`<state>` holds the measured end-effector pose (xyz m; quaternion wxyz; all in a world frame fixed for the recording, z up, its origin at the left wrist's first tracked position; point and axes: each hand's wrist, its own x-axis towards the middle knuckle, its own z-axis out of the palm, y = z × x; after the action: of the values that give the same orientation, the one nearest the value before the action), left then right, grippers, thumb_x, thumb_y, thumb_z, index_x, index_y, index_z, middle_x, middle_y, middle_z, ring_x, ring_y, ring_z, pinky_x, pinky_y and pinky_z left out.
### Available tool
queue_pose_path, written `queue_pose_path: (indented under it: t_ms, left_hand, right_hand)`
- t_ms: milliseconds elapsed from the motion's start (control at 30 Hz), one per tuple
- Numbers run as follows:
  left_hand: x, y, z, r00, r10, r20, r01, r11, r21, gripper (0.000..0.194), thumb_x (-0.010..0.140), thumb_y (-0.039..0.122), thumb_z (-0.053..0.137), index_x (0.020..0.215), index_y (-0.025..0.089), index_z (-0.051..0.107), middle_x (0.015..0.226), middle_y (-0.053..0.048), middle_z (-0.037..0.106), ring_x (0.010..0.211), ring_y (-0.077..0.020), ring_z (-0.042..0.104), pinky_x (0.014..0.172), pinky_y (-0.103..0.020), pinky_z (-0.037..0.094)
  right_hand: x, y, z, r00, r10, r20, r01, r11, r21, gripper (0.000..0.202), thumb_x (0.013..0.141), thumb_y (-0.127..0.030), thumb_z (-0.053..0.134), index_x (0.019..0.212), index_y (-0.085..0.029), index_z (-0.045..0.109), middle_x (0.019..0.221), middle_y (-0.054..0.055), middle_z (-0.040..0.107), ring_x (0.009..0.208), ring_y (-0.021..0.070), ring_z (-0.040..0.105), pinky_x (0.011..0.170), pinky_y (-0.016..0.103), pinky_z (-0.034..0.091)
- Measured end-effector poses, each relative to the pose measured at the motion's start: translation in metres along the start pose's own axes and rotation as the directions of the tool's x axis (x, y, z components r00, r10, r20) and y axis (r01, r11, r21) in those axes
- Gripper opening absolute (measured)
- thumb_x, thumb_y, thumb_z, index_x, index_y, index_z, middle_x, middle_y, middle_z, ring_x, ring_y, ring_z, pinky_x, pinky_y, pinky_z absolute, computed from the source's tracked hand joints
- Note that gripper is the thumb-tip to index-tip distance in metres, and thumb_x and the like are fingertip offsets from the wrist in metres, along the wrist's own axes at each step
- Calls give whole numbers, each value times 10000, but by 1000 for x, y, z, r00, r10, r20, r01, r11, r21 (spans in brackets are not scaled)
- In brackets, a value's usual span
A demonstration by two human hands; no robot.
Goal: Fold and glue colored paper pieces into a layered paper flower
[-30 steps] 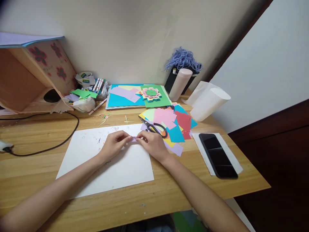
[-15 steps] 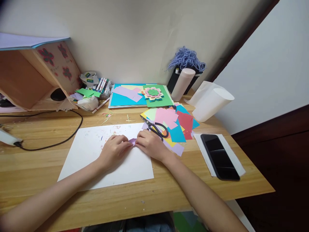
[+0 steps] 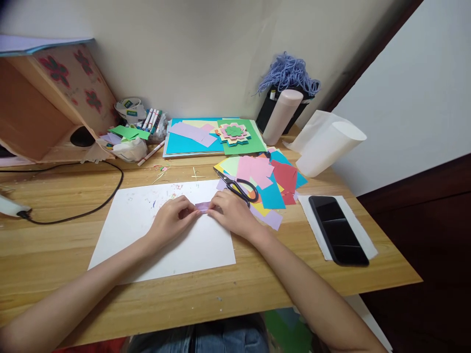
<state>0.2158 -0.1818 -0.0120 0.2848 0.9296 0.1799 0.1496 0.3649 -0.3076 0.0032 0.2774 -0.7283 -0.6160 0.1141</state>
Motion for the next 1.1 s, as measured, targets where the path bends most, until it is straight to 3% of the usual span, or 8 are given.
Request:
queue_pose_path:
  t_ms: [200, 533, 1100]
  left_hand:
    - [2, 4, 0, 999, -42, 5, 42, 998, -39, 164, 783, 302, 530, 680, 180, 568, 711, -15, 567, 644, -137, 493, 583, -269, 338]
    - [3, 8, 4, 995, -92, -28, 91, 996, -23, 123, 740, 256, 544, 640, 185, 536, 675, -9, 556, 620, -137, 484, 571, -271, 335]
    - [0, 13, 8, 987, -151, -63, 151, 989, -3, 104, 708, 207, 513, 626, 195, 451, 681, -6, 535, 644, -151, 477, 610, -294, 344]
  right_hand:
    - [-1, -3, 6, 988, 145, -53, -143, 989, 35, 142, 763, -269, 617, 658, -192, 562, 734, 22, 591, 765, 173, 510, 656, 289, 379]
    - [-3, -5, 14, 969, 230, -86, -228, 973, 39, 127, 745, -245, 622, 656, -199, 544, 735, 24, 576, 784, 185, 499, 662, 299, 380]
    - [-2, -11, 20, 963, 243, -119, -250, 967, -45, 121, 749, -201, 561, 654, -199, 485, 713, 16, 548, 761, 179, 467, 647, 287, 350]
